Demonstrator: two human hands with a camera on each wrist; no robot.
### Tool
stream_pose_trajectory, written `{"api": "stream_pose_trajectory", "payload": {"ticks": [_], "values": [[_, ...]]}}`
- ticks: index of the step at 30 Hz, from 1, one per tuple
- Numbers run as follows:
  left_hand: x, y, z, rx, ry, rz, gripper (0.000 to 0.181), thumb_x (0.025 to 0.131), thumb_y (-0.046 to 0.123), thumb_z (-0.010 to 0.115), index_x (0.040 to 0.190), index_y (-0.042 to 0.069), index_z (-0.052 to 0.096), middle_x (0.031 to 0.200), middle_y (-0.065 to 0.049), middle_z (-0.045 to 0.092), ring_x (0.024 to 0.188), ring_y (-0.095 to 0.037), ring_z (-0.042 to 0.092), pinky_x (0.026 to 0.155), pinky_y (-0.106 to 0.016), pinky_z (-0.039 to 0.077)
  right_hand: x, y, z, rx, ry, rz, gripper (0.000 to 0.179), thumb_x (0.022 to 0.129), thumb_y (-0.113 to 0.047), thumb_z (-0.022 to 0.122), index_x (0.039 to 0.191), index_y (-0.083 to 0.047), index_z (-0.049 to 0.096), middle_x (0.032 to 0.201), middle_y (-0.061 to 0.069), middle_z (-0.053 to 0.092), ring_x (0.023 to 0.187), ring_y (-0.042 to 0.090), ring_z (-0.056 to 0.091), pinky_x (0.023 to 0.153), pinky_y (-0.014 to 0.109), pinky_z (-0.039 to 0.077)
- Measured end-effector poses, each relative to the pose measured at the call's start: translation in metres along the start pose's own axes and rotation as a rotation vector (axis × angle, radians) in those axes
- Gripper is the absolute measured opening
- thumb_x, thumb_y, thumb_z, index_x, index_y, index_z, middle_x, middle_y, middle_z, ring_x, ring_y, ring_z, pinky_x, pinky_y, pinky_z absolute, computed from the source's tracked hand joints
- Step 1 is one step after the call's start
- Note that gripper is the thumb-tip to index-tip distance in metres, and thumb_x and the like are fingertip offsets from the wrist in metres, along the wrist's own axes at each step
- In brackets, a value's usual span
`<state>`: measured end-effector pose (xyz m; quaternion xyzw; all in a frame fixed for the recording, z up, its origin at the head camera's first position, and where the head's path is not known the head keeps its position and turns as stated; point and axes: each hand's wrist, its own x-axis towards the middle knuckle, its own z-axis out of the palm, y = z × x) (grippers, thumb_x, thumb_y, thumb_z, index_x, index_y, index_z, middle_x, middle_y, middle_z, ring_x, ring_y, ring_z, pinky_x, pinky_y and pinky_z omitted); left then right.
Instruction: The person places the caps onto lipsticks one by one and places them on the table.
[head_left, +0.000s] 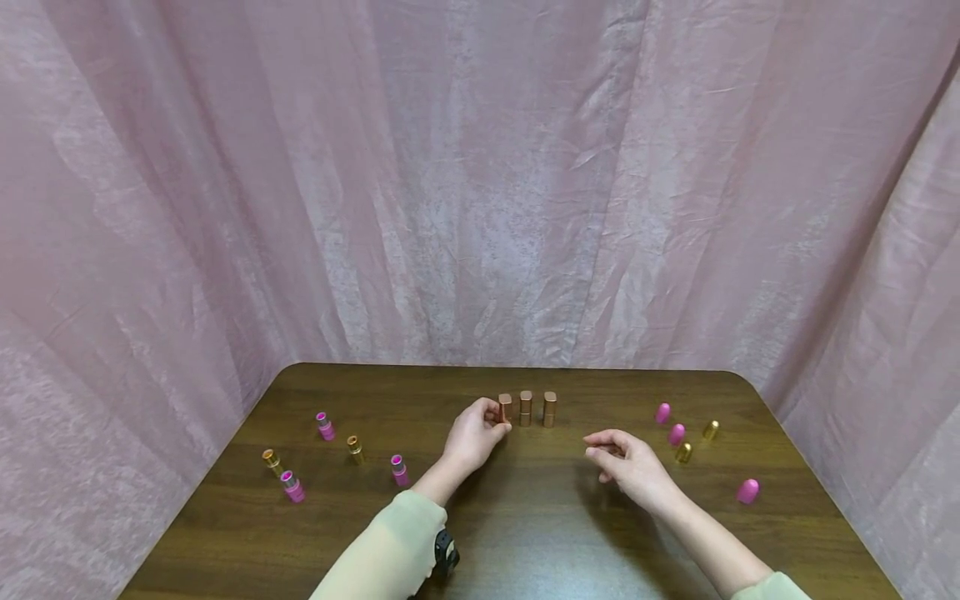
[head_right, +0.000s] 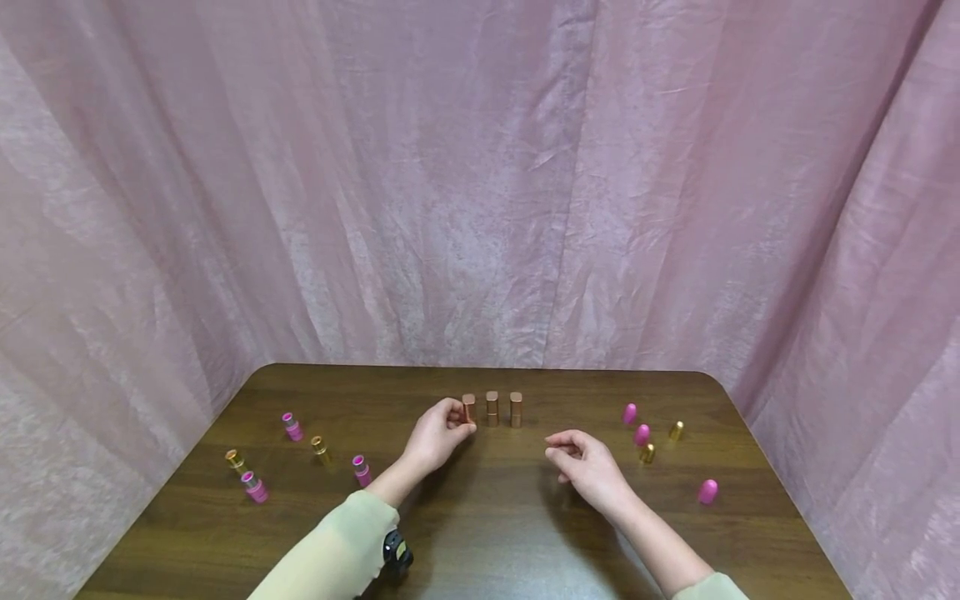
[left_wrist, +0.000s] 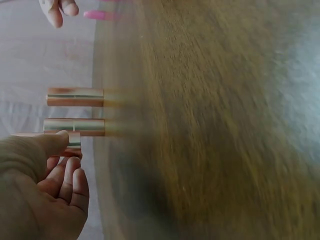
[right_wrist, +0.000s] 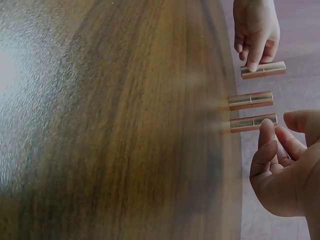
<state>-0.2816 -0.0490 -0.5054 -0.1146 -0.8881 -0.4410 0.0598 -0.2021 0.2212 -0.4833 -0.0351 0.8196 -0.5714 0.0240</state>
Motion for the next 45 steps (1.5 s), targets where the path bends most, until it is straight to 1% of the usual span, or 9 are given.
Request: {"api": "stream_pose_trajectory", "payload": {"ticks": [4,8,14,22,26,32,37,41,45], "values": [[0.006,-0.004,0.006,0.022,0.015,-0.019,0.021,0.088,0.012,0.08,0.103,0.008,0.066,0.094,-0.001,0.07,0.085,-0.016,0.067,0.076,-0.035,0.053,0.0,0.003,0.0,-0.016,-0.002,-0.018,0.034,0.096,-0.015,0.071,0.124,0.003,0.064,0.102,0.015,0.068,0.071,0.022,0.062,0.062,0.032,0.052],[0.012,-0.009,0.009,0.055,0.044,-0.034,0.021,0.087,0.011,0.081,0.101,0.007,0.067,0.09,-0.001,0.071,0.083,-0.017,0.067,0.075,-0.037,0.053,0.0,0.006,0.0,-0.037,-0.015,-0.039,0.033,0.096,-0.013,0.07,0.124,0.005,0.064,0.102,0.016,0.068,0.071,0.022,0.063,0.069,0.034,0.055],[0.017,-0.014,0.011,0.081,0.06,-0.069,0.02,0.087,0.012,0.081,0.101,0.009,0.068,0.09,0.0,0.072,0.085,-0.019,0.067,0.078,-0.039,0.053,-0.002,0.009,0.0,-0.052,-0.026,-0.044,0.032,0.096,-0.012,0.07,0.122,0.005,0.064,0.099,0.015,0.067,0.07,0.023,0.063,0.068,0.036,0.055],[0.02,-0.015,0.014,0.071,0.065,-0.083,0.02,0.086,0.011,0.082,0.102,0.007,0.069,0.092,-0.003,0.073,0.089,-0.022,0.068,0.081,-0.041,0.053,-0.004,0.01,0.0,-0.061,-0.027,-0.039,0.033,0.096,-0.014,0.071,0.123,0.004,0.064,0.099,0.013,0.069,0.069,0.022,0.063,0.067,0.035,0.054],[0.021,-0.016,0.015,0.078,0.076,-0.086,0.021,0.086,0.011,0.082,0.102,0.006,0.07,0.095,-0.005,0.07,0.091,-0.024,0.066,0.082,-0.043,0.053,-0.004,0.01,0.0,-0.056,-0.034,-0.034,0.032,0.096,-0.014,0.07,0.123,0.003,0.064,0.1,0.015,0.069,0.069,0.022,0.063,0.068,0.036,0.054],[0.022,-0.017,0.015,0.082,0.07,-0.112,0.02,0.086,0.012,0.081,0.102,0.006,0.07,0.093,-0.003,0.069,0.089,-0.023,0.065,0.083,-0.043,0.052,-0.005,0.01,0.0,-0.051,-0.047,-0.034,0.034,0.097,-0.016,0.07,0.124,0.003,0.064,0.1,0.015,0.068,0.071,0.023,0.063,0.067,0.036,0.054],[0.022,-0.017,0.014,0.08,0.069,-0.11,0.022,0.086,0.01,0.082,0.103,0.005,0.07,0.091,-0.003,0.069,0.088,-0.023,0.065,0.082,-0.043,0.052,-0.005,0.011,0.001,-0.052,-0.057,-0.045,0.034,0.097,-0.015,0.069,0.124,0.004,0.063,0.099,0.016,0.067,0.071,0.024,0.063,0.067,0.036,0.054],[0.02,-0.016,0.014,0.082,0.065,-0.127,0.029,0.085,0.012,0.083,0.109,0.005,0.068,0.096,-0.005,0.069,0.093,-0.025,0.066,0.086,-0.044,0.052,-0.005,0.012,0.002,-0.05,-0.057,-0.037,0.034,0.097,-0.015,0.069,0.124,0.005,0.063,0.099,0.017,0.067,0.071,0.024,0.063,0.067,0.035,0.054],[0.017,-0.012,0.011,0.062,0.071,-0.155,0.049,0.086,0.02,0.082,0.127,0.005,0.062,0.112,-0.01,0.064,0.102,-0.029,0.063,0.089,-0.048,0.051,-0.007,0.012,-0.001,-0.057,-0.037,-0.022,0.034,0.097,-0.016,0.07,0.124,0.003,0.064,0.101,0.015,0.068,0.072,0.024,0.063,0.067,0.036,0.054]]}}
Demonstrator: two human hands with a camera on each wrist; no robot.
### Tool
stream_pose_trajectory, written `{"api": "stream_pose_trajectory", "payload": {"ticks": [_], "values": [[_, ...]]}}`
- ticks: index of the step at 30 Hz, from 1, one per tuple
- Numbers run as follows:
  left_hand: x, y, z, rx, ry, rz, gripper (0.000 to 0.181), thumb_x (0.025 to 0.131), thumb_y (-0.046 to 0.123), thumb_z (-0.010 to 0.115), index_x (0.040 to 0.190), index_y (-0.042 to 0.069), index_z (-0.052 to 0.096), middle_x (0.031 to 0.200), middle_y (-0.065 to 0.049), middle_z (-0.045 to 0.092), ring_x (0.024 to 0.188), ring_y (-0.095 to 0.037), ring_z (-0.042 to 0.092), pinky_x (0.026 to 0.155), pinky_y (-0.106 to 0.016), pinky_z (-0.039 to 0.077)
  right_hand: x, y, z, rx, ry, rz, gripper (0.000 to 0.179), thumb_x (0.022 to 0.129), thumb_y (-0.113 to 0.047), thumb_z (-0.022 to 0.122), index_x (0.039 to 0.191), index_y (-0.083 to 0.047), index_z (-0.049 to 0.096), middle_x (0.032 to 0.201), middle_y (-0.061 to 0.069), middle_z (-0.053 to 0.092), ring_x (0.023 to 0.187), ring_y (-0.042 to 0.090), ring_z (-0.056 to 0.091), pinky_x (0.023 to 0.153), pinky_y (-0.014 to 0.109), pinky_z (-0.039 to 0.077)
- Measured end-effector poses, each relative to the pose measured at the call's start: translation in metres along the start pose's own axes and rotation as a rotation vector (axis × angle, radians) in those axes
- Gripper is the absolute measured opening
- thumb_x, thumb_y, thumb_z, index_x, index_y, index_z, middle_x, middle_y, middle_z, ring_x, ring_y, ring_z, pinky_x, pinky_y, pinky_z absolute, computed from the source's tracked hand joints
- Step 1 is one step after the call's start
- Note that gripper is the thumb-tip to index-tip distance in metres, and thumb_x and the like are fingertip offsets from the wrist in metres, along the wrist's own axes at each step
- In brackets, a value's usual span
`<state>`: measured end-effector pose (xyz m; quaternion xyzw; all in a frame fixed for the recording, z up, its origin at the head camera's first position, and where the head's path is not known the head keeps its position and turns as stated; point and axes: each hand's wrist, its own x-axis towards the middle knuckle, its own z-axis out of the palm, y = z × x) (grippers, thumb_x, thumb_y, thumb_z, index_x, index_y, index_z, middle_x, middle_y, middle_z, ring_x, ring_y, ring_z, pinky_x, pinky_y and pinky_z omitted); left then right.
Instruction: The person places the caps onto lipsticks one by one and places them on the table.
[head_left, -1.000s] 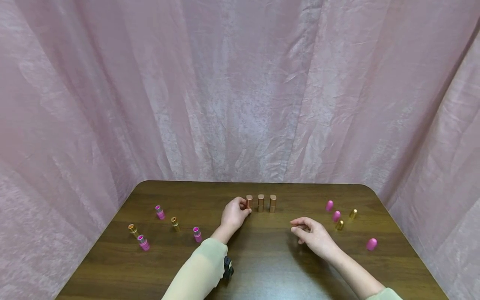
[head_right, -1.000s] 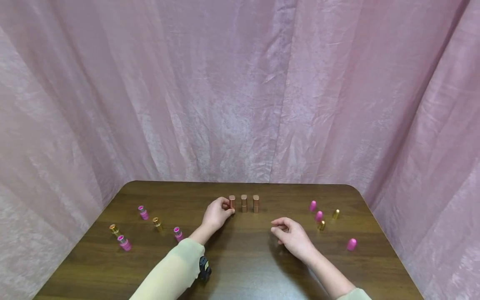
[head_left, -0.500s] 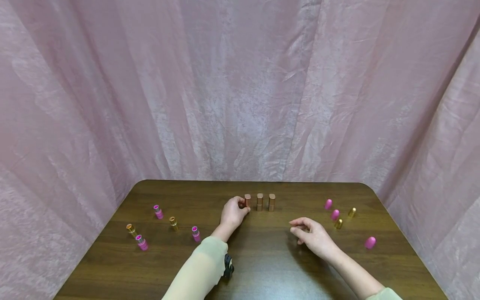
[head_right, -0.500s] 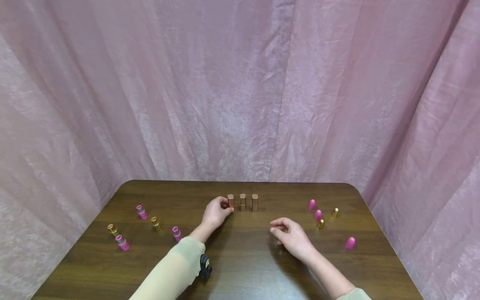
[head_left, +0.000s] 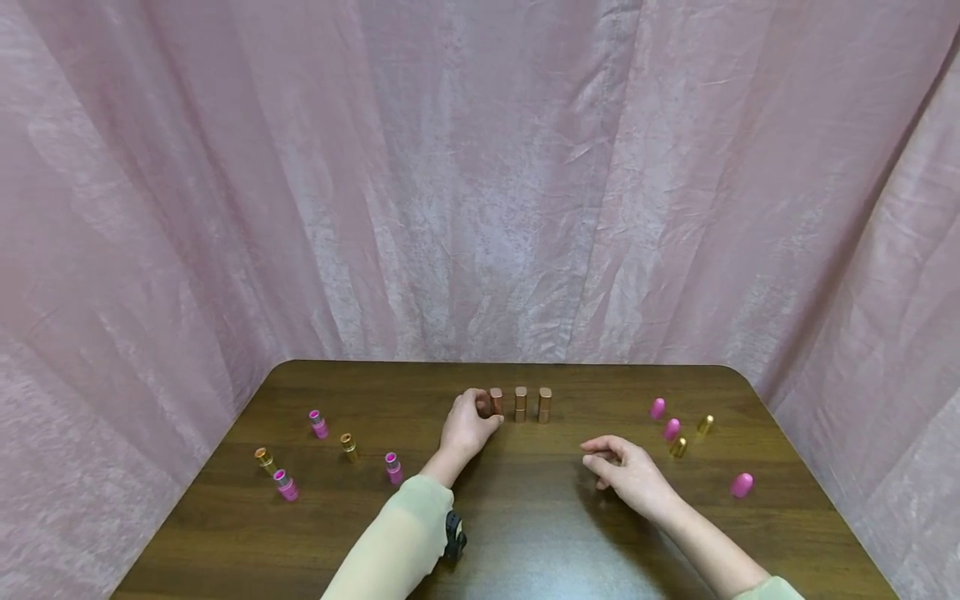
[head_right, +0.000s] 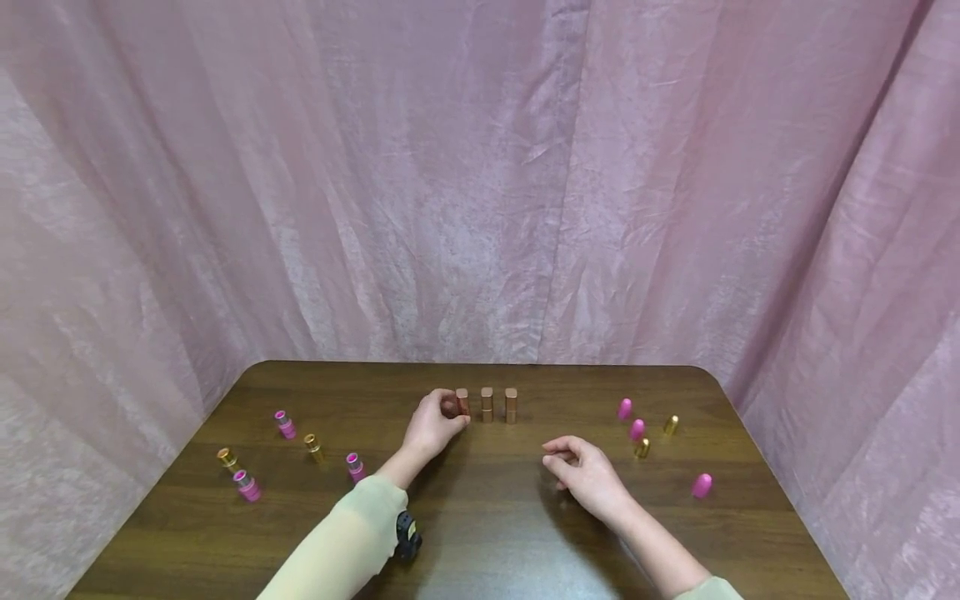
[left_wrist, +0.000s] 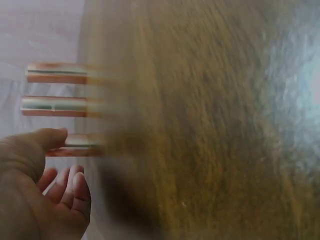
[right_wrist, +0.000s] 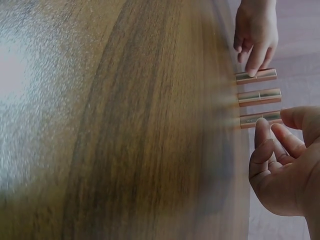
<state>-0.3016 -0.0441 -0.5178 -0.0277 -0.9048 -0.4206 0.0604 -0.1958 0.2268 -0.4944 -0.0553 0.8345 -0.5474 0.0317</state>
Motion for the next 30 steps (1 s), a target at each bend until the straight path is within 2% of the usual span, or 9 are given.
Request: {"api": "stream_pose_trajectory", "payload": {"ticks": [3,5,10,13,18,23,26,30], "values": [[-0.002,0.007,-0.006,-0.031,0.011,-0.011,0.064,0.088,0.026,0.08,0.142,0.005,0.053,0.124,-0.015,0.057,0.101,-0.03,0.062,0.086,-0.049,0.051,-0.001,0.0,-0.003,-0.004,0.013,0.011,0.033,0.097,-0.016,0.07,0.124,0.001,0.065,0.101,0.014,0.068,0.072,0.023,0.063,0.067,0.037,0.054],[-0.004,0.013,-0.01,-0.043,0.026,0.001,0.067,0.089,0.027,0.078,0.146,0.006,0.049,0.13,-0.018,0.055,0.1,-0.03,0.062,0.085,-0.049,0.051,0.0,0.002,-0.005,-0.009,0.021,0.012,0.033,0.097,-0.016,0.07,0.124,0.001,0.065,0.101,0.014,0.068,0.072,0.024,0.063,0.067,0.036,0.054],[-0.009,0.027,-0.025,0.037,0.018,0.078,0.063,0.093,0.033,0.072,0.148,0.009,0.05,0.134,-0.013,0.058,0.11,-0.028,0.059,0.09,-0.048,0.049,-0.001,0.006,-0.008,-0.022,0.033,0.0,0.032,0.097,-0.012,0.069,0.125,0.004,0.064,0.102,0.014,0.069,0.071,0.024,0.063,0.066,0.035,0.053],[-0.017,0.035,-0.036,0.138,-0.026,0.158,0.059,0.094,0.037,0.07,0.145,0.012,0.054,0.132,-0.009,0.061,0.117,-0.03,0.057,0.096,-0.048,0.047,-0.003,0.004,-0.012,-0.016,0.031,-0.003,0.033,0.097,-0.014,0.07,0.125,0.003,0.064,0.102,0.014,0.069,0.071,0.022,0.063,0.067,0.035,0.054],[-0.036,0.045,-0.058,0.289,-0.082,0.351,0.052,0.094,0.04,0.07,0.137,0.012,0.063,0.13,-0.006,0.066,0.12,-0.03,0.059,0.101,-0.049,0.045,-0.007,0.004,-0.019,-0.047,0.041,-0.005,0.033,0.097,-0.016,0.07,0.124,0.002,0.065,0.101,0.016,0.068,0.071,0.021,0.064,0.069,0.035,0.054],[-0.062,0.044,-0.079,0.411,-0.123,0.502,0.049,0.094,0.042,0.069,0.135,0.016,0.065,0.131,-0.001,0.065,0.12,-0.026,0.059,0.101,-0.047,0.046,-0.014,0.005,-0.027,-0.114,0.066,-0.033,0.033,0.097,-0.018,0.07,0.124,0.0,0.065,0.101,0.012,0.07,0.07,0.018,0.064,0.067,0.03,0.053],[-0.077,0.038,-0.091,0.458,-0.146,0.569,0.046,0.095,0.043,0.069,0.133,0.018,0.065,0.128,0.002,0.066,0.118,-0.023,0.06,0.099,-0.045,0.047,-0.02,0.004,-0.031,-0.209,0.094,-0.076,0.03,0.097,-0.02,0.07,0.123,-0.004,0.067,0.099,0.003,0.07,0.073,0.014,0.063,0.067,0.028,0.051],[-0.097,0.025,-0.102,0.496,-0.149,0.636,0.046,0.093,0.042,0.072,0.131,0.018,0.066,0.126,0.003,0.066,0.117,-0.022,0.061,0.098,-0.045,0.048,-0.031,0.003,-0.033,-0.419,0.145,-0.193,0.025,0.096,-0.021,0.073,0.118,-0.012,0.071,0.094,-0.012,0.067,0.076,0.003,0.058,0.067,0.026,0.048]]}}
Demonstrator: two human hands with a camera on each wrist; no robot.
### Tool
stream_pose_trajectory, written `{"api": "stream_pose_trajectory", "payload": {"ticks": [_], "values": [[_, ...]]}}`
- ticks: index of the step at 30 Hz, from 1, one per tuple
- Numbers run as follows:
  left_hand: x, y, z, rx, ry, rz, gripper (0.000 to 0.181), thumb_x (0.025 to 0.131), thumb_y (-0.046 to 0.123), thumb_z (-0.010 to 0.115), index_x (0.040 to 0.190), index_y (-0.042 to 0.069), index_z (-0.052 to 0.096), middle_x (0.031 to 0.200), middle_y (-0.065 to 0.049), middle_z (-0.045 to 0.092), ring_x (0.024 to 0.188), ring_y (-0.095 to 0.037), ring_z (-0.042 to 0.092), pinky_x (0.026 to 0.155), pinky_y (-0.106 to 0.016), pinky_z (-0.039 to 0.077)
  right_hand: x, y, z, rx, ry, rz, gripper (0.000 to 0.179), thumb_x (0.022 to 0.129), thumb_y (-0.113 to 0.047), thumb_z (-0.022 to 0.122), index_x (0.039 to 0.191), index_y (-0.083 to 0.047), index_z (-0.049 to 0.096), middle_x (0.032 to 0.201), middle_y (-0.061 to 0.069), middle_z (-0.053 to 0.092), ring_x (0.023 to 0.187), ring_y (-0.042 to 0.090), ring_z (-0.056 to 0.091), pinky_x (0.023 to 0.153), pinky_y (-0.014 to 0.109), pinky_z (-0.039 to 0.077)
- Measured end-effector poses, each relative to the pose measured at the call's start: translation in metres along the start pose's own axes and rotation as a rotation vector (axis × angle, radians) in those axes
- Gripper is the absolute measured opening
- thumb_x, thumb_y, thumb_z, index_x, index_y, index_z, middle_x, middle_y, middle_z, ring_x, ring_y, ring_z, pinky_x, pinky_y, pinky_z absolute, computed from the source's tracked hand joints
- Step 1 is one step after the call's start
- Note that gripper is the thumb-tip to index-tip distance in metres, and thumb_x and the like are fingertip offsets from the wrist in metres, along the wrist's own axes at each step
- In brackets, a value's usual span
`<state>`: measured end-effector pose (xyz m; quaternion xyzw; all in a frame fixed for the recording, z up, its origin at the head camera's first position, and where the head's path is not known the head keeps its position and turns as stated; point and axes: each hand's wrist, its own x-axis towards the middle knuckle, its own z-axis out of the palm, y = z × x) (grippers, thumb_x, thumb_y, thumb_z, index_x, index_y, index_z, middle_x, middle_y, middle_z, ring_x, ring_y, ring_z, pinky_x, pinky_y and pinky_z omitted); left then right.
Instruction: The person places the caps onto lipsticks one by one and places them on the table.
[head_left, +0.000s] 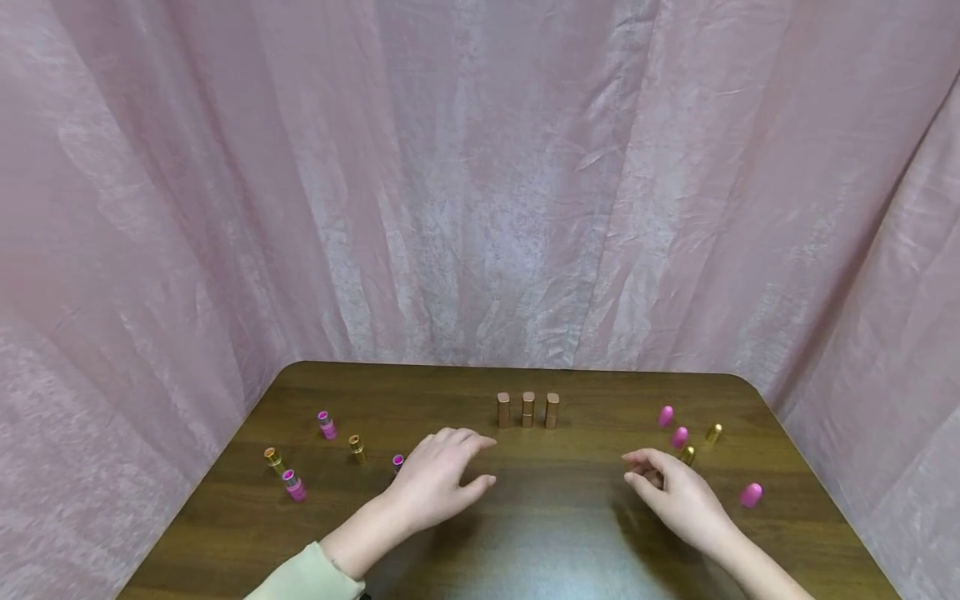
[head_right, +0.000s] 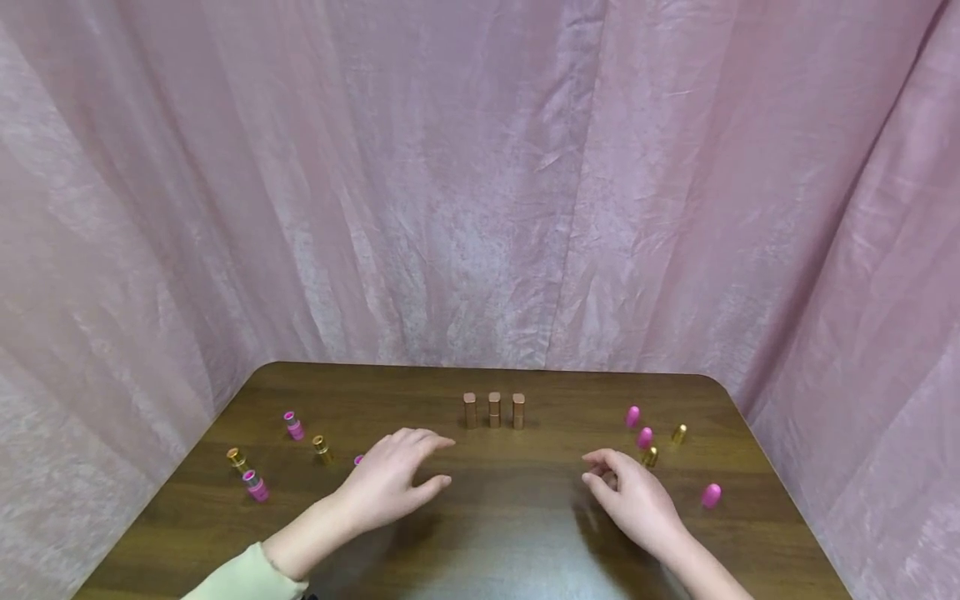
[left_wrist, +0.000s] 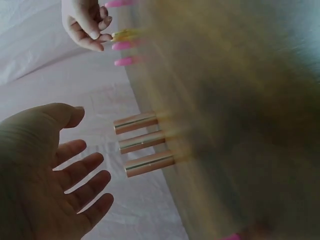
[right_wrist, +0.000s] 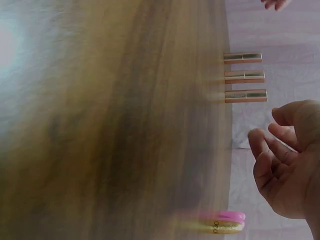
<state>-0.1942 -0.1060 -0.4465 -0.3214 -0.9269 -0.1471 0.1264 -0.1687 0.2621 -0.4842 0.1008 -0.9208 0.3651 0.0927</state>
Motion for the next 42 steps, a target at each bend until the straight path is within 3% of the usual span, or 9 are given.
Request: {"api": "stream_pose_trajectory", "payload": {"ticks": [6,10,14,17,20,24,26,31,42], "values": [[-0.036,0.001,0.007,0.015,0.009,0.03,0.042,0.092,0.041,0.074,0.128,0.019,0.068,0.123,0.007,0.066,0.114,-0.018,0.062,0.095,-0.042,0.051,-0.023,0.002,-0.001,-0.253,0.088,-0.171,0.025,0.088,-0.018,0.08,0.111,-0.02,0.073,0.088,-0.024,0.057,0.072,-0.006,0.049,0.06,0.024,0.044],[-0.054,0.005,0.013,-0.032,0.022,0.011,0.038,0.092,0.037,0.074,0.125,0.018,0.069,0.118,0.009,0.067,0.108,-0.014,0.063,0.091,-0.038,0.052,-0.035,0.007,-0.007,-0.307,0.133,-0.16,0.024,0.087,-0.017,0.081,0.109,-0.022,0.074,0.088,-0.025,0.057,0.071,-0.007,0.049,0.058,0.024,0.044],[-0.064,0.009,0.016,-0.047,0.039,0.012,0.037,0.091,0.035,0.075,0.124,0.018,0.069,0.115,0.01,0.067,0.104,-0.013,0.064,0.087,-0.037,0.053,-0.039,0.024,-0.027,-0.303,0.181,-0.094,0.02,0.09,-0.02,0.079,0.109,-0.019,0.074,0.091,-0.018,0.061,0.073,-0.004,0.052,0.059,0.027,0.046],[-0.067,0.01,0.018,-0.048,0.033,0.023,0.037,0.091,0.034,0.075,0.123,0.018,0.069,0.115,0.011,0.067,0.102,-0.012,0.064,0.085,-0.036,0.054,-0.039,0.044,-0.052,-0.282,0.212,0.002,0.023,0.093,-0.024,0.076,0.113,-0.014,0.073,0.093,-0.008,0.065,0.075,-0.001,0.053,0.06,0.027,0.045],[-0.067,0.011,0.02,-0.054,0.026,0.026,0.037,0.091,0.035,0.075,0.123,0.018,0.069,0.115,0.012,0.067,0.102,-0.011,0.064,0.085,-0.035,0.054,-0.041,0.067,-0.077,-0.245,0.191,0.129,0.037,0.097,-0.033,0.071,0.122,-0.006,0.068,0.104,0.006,0.068,0.08,0.003,0.06,0.062,0.027,0.044],[-0.066,0.011,0.023,-0.057,0.036,0.034,0.035,0.091,0.034,0.075,0.122,0.018,0.07,0.115,0.012,0.067,0.103,-0.011,0.064,0.086,-0.035,0.053,-0.044,0.089,-0.095,-0.225,0.106,0.246,0.054,0.099,-0.043,0.067,0.129,0.001,0.062,0.117,0.02,0.068,0.092,0.026,0.069,0.069,0.035,0.047],[-0.065,0.011,0.024,-0.059,0.041,0.041,0.035,0.091,0.034,0.075,0.121,0.018,0.07,0.115,0.011,0.067,0.102,-0.011,0.064,0.086,-0.034,0.053,-0.045,0.096,-0.097,-0.215,0.057,0.266,0.056,0.098,-0.044,0.067,0.128,0.003,0.062,0.115,0.021,0.07,0.1,0.039,0.068,0.075,0.044,0.048],[-0.064,0.01,0.027,-0.068,0.034,0.045,0.033,0.091,0.034,0.075,0.12,0.018,0.071,0.115,0.011,0.067,0.102,-0.01,0.064,0.086,-0.034,0.053,-0.045,0.105,-0.093,-0.211,-0.001,0.3,0.056,0.098,-0.047,0.067,0.124,0.002,0.064,0.11,0.013,0.073,0.106,0.041,0.066,0.079,0.051,0.048],[-0.064,0.008,0.034,-0.112,-0.01,0.028,0.032,0.093,0.034,0.074,0.121,0.019,0.071,0.115,0.012,0.067,0.103,-0.01,0.064,0.086,-0.034,0.054,-0.048,0.109,-0.089,-0.221,0.053,0.323,0.051,0.095,-0.051,0.069,0.117,-0.005,0.071,0.115,0.02,0.071,0.11,0.045,0.062,0.077,0.046,0.045]]}}
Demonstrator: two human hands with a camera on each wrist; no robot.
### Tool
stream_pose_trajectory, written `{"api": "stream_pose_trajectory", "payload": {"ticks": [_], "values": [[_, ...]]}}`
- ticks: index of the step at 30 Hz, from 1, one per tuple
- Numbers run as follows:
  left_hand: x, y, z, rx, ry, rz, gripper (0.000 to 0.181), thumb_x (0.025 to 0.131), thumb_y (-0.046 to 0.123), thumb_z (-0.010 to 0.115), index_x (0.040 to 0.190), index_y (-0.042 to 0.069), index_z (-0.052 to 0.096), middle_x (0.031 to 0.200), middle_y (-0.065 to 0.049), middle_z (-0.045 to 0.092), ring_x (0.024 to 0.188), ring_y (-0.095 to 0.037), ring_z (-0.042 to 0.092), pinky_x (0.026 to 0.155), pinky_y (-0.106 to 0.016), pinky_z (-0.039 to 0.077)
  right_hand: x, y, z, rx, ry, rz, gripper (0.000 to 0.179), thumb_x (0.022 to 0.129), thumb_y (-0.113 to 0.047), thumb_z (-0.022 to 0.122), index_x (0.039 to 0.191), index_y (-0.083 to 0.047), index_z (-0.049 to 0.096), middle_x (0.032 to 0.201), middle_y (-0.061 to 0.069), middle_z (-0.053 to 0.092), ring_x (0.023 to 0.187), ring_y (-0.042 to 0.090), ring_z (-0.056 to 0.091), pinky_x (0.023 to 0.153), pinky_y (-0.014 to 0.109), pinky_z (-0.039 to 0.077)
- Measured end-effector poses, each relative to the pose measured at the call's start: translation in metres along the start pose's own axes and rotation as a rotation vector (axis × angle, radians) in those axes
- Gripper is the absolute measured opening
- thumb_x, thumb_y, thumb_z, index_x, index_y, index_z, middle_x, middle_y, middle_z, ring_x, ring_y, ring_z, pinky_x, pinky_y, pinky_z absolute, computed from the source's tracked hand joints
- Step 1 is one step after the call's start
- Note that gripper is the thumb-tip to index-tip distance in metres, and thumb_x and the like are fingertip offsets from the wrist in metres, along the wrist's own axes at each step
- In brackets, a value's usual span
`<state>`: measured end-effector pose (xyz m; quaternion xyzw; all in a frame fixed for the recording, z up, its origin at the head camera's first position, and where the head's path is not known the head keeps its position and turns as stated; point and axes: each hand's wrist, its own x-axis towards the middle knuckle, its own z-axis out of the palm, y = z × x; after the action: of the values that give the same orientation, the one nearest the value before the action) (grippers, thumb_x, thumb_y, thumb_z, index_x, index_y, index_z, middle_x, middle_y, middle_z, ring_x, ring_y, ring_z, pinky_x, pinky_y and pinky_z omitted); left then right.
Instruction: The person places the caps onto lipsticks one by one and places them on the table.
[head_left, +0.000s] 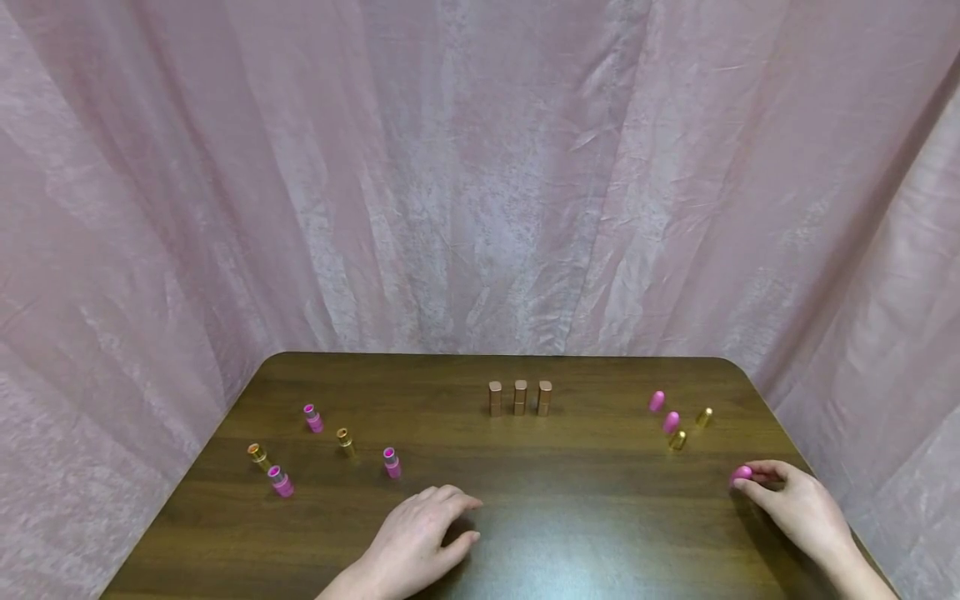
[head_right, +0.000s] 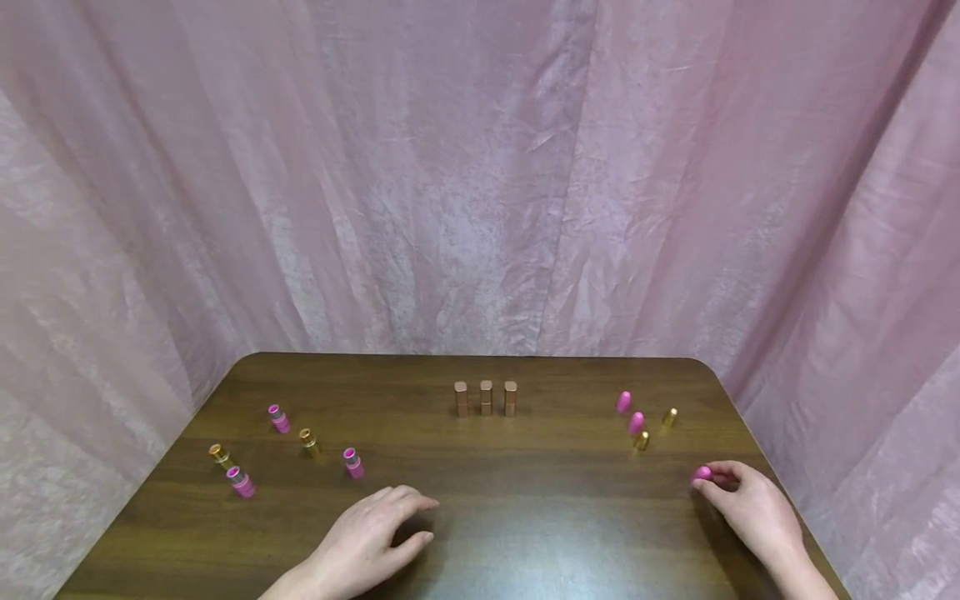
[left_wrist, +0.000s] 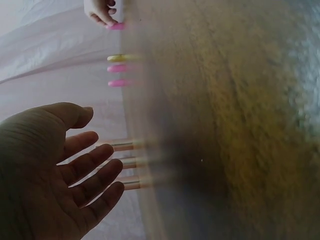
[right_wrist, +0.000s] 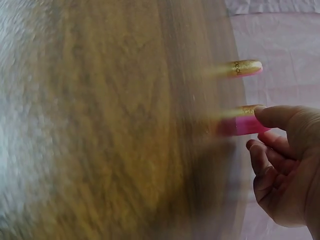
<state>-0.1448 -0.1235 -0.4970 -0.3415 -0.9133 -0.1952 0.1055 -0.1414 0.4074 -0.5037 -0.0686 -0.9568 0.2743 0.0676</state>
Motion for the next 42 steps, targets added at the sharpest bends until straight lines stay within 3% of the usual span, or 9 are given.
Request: {"api": "stream_pose_trajectory", "payload": {"ticks": [7,12,15,18,21,26,31,36,42], "values": [[-0.001,0.0,0.001,-0.007,-0.011,-0.002,0.032,0.093,0.035,0.073,0.121,0.019,0.071,0.116,0.012,0.067,0.103,-0.009,0.064,0.086,-0.033,0.054,0.001,-0.003,0.001,-0.018,0.024,-0.007,0.047,0.095,-0.049,0.07,0.115,-0.007,0.073,0.115,0.021,0.071,0.105,0.042,0.065,0.073,0.047,0.046],[-0.002,-0.001,0.001,-0.022,-0.019,-0.006,0.031,0.094,0.034,0.073,0.121,0.02,0.071,0.116,0.012,0.067,0.103,-0.009,0.064,0.086,-0.033,0.054,0.001,-0.01,0.001,0.058,0.048,0.003,0.044,0.094,-0.048,0.072,0.114,-0.009,0.074,0.112,0.012,0.074,0.094,-0.001,0.06,0.071,0.029,0.045],[-0.003,-0.002,0.0,-0.031,-0.024,-0.014,0.03,0.094,0.034,0.073,0.121,0.019,0.071,0.116,0.013,0.067,0.103,-0.009,0.064,0.086,-0.034,0.054,0.003,-0.019,0.001,0.226,-0.005,0.031,0.05,0.096,-0.047,0.069,0.123,-0.004,0.07,0.11,0.004,0.076,0.088,-0.013,0.057,0.071,0.021,0.047],[-0.003,-0.002,-0.002,-0.039,-0.029,-0.022,0.03,0.094,0.033,0.073,0.121,0.019,0.071,0.116,0.013,0.066,0.103,-0.008,0.064,0.086,-0.034,0.054,0.004,-0.029,0.003,0.422,-0.071,0.102,0.053,0.098,-0.044,0.069,0.13,-0.002,0.065,0.105,-0.01,0.075,0.084,-0.002,0.061,0.067,0.023,0.051],[-0.003,-0.003,-0.004,-0.042,-0.034,-0.027,0.029,0.095,0.033,0.072,0.121,0.019,0.071,0.116,0.013,0.066,0.103,-0.009,0.064,0.085,-0.034,0.054,0.004,-0.04,0.007,0.595,-0.107,0.165,0.044,0.098,-0.037,0.07,0.127,-0.004,0.067,0.099,-0.015,0.07,0.077,0.008,0.06,0.061,0.026,0.05],[-0.003,-0.004,-0.006,-0.031,-0.03,-0.037,0.028,0.096,0.033,0.071,0.121,0.02,0.071,0.116,0.015,0.066,0.103,-0.008,0.063,0.085,-0.034,0.054,0.003,-0.062,0.017,0.818,-0.136,0.186,0.021,0.1,-0.025,0.069,0.115,-0.011,0.071,0.091,-0.007,0.068,0.069,0.006,0.055,0.055,0.021,0.045],[-0.005,-0.005,-0.007,-0.014,-0.004,-0.038,0.028,0.095,0.033,0.071,0.12,0.02,0.072,0.115,0.016,0.066,0.103,-0.008,0.064,0.085,-0.034,0.054,-0.001,-0.083,0.03,0.994,-0.181,0.188,0.011,0.102,-0.018,0.065,0.109,-0.014,0.072,0.086,-0.006,0.065,0.066,0.004,0.052,0.053,0.018,0.042],[-0.007,-0.007,-0.009,-0.007,0.022,-0.042,0.027,0.095,0.032,0.072,0.119,0.021,0.072,0.115,0.017,0.066,0.103,-0.006,0.063,0.085,-0.034,0.054,-0.005,-0.101,0.046,1.113,-0.219,0.177,0.009,0.102,-0.014,0.064,0.107,-0.015,0.071,0.092,-0.006,0.066,0.065,0.004,0.051,0.053,0.018,0.04],[-0.01,-0.011,-0.012,-0.008,0.043,-0.05,0.025,0.095,0.031,0.073,0.118,0.022,0.072,0.114,0.019,0.065,0.104,-0.006,0.064,0.085,-0.034,0.054,-0.006,-0.117,0.064,1.102,-0.251,0.141,0.017,0.102,-0.016,0.064,0.116,-0.021,0.072,0.095,-0.005,0.071,0.064,0.004,0.048,0.054,0.02,0.039]]}}
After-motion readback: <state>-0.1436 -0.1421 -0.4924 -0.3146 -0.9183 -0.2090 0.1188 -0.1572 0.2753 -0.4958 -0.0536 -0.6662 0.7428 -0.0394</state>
